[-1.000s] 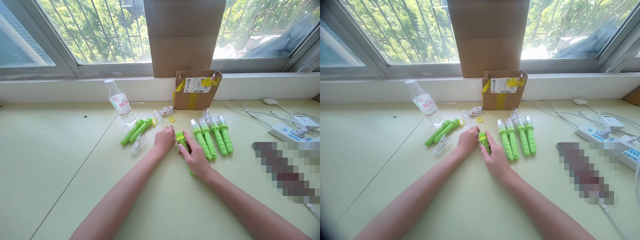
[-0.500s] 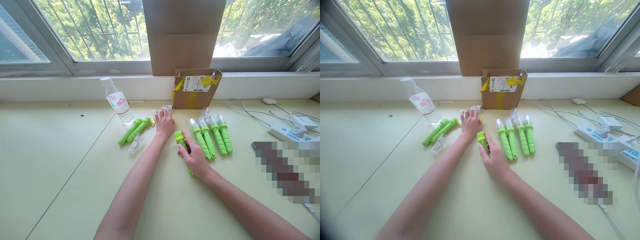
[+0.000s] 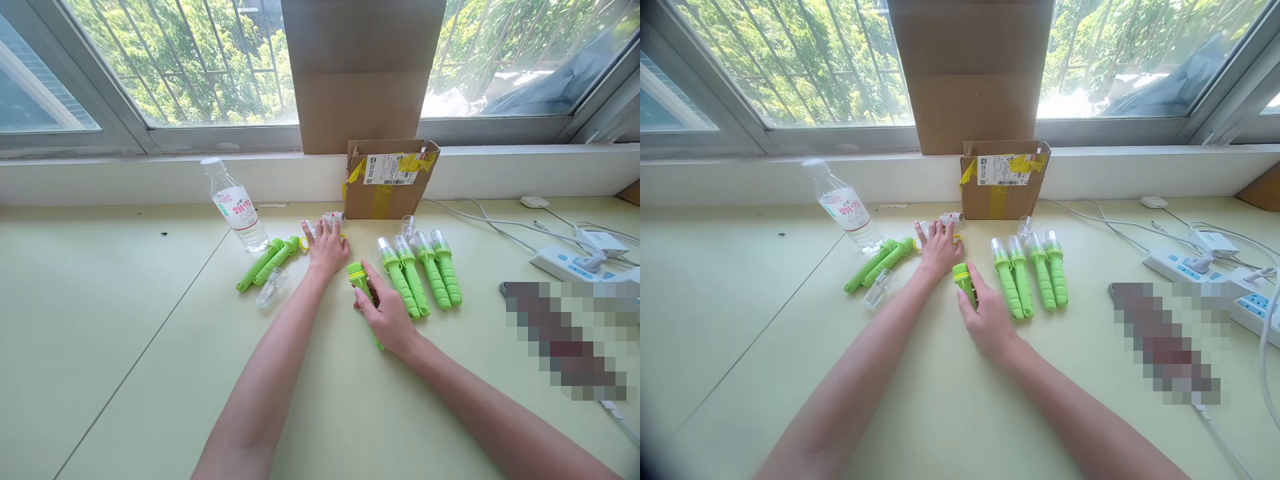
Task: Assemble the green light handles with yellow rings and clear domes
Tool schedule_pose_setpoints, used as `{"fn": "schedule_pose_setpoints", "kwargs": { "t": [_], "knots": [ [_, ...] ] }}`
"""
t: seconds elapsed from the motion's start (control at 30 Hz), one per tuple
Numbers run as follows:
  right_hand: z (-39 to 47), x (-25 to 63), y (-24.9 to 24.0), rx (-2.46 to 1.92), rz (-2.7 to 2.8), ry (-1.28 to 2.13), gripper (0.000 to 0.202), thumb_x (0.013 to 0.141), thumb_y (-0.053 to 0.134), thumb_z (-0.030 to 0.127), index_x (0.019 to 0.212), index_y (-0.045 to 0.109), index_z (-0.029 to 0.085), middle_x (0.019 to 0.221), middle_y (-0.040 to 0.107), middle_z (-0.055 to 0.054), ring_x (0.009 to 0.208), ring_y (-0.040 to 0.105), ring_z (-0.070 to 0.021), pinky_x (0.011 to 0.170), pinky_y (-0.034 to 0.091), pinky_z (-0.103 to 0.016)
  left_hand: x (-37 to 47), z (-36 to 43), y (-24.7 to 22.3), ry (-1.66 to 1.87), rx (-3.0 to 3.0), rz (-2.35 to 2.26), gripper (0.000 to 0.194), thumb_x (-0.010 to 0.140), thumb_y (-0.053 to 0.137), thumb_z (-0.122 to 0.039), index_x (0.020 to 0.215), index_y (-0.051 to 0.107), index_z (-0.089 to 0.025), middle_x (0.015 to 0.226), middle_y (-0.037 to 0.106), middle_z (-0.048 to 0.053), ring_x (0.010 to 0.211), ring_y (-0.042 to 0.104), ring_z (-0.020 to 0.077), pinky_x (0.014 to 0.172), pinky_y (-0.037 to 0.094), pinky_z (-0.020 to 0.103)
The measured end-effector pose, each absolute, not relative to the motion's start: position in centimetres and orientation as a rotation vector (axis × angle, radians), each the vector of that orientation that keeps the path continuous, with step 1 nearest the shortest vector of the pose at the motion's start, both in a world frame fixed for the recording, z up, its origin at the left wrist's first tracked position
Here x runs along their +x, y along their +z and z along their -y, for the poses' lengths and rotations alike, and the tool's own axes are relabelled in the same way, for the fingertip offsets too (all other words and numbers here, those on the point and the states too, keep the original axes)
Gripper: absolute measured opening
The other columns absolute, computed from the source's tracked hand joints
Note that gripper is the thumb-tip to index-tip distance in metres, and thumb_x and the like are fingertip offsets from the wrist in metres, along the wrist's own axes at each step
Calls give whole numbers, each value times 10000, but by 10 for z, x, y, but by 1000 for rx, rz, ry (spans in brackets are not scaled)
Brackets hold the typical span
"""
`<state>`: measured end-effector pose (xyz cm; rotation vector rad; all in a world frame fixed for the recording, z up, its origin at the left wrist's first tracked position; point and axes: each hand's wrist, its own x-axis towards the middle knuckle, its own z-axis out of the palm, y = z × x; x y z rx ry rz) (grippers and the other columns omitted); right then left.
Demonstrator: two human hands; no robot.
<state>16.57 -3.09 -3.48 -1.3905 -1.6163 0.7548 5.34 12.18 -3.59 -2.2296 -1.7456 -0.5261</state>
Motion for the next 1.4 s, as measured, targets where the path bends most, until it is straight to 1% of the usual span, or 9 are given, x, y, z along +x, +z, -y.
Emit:
{"fn": "schedule_pose_setpoints", "kwargs": {
  "t": [0.27, 0.5, 0.7, 0.8, 0.93, 1.03, 1.17, 1.27, 1.4],
  "knots": [
    [31, 165, -32, -1393, 1626, 757, 592, 925, 435, 334, 1477, 277, 191, 711, 594, -2, 617, 557, -161, 593, 457, -302, 53, -119, -34, -532, -2158, 1749, 405, 869, 368, -286, 1198, 542, -125, 1205, 535, 179, 1195, 421, 323, 1108, 118, 551],
    [32, 166, -33, -1417, 1630, 767, 589, 925, 433, 337, 1478, 274, 209, 692, 600, 5, 547, 490, -145, 521, 409, -283, 52, -119, -41, -597, -2165, 1696, 337, 844, 365, -171, 1093, 588, -137, 1089, 610, 145, 1144, 474, 300, 1108, 65, 575],
    [31, 165, -35, -1413, 1621, 760, 594, 923, 439, 345, 1479, 276, 212, 692, 590, 3, 584, 541, -164, 547, 429, -297, 51, -112, -41, -658, -2205, 1598, 366, 807, 358, -48, 1055, 604, -155, 957, 660, 121, 1031, 541, 286, 1048, 199, 523],
    [31, 165, -35, -1412, 1608, 770, 593, 920, 449, 348, 1477, 284, 229, 679, 586, 7, 575, 550, -166, 537, 430, -296, 49, -103, -37, -773, -2270, 1544, 364, 845, 359, -67, 1111, 579, -181, 955, 668, 107, 1024, 559, 272, 1014, 257, 482],
    [31, 166, -36, -1404, 1560, 825, 594, 918, 462, 347, 1476, 287, 244, 682, 598, 5, 600, 578, -174, 547, 444, -297, 50, -92, -31, -1165, -2380, 1617, 299, 851, 491, -201, 1147, 535, -198, 976, 665, 80, 953, 603, 240, 941, 368, 425],
    [29, 167, -38, -1366, 1479, 903, 605, 919, 466, 349, 1478, 277, 215, 711, 614, -9, 643, 604, -182, 561, 462, -300, 53, -88, -23, -1686, -2460, 1769, 379, 798, 583, -248, 1166, 504, -205, 884, 640, 34, 763, 623, 169, 784, 470, 335],
    [25, 168, -40, -1310, 1346, 992, 609, 924, 462, 378, 1475, 269, 203, 775, 635, -32, 693, 627, -191, 584, 490, -312, 57, -85, -15, -2352, -2689, 1890, 355, 770, 606, -267, 1116, 547, -211, 728, 547, -21, 594, 566, 103, 566, 482, 235],
    [23, 169, -40, -1291, 1303, 1023, 586, 928, 459, 387, 1465, 289, 229, 789, 631, -29, 691, 626, -186, 606, 501, -323, 58, -84, -13, -2595, -2817, 1978, 304, 738, 651, -303, 1017, 602, -194, 682, 521, -32, 577, 546, 92, 518, 474, 212],
    [25, 168, -39, -1272, 1297, 1028, 579, 929, 459, 382, 1465, 291, 243, 767, 620, -19, 683, 616, -182, 611, 502, -327, 51, -88, -15, -2723, -2894, 2041, 386, 689, 729, -333, 1023, 589, -199, 734, 573, -25, 586, 569, 88, 548, 493, 224]
  ]
}}
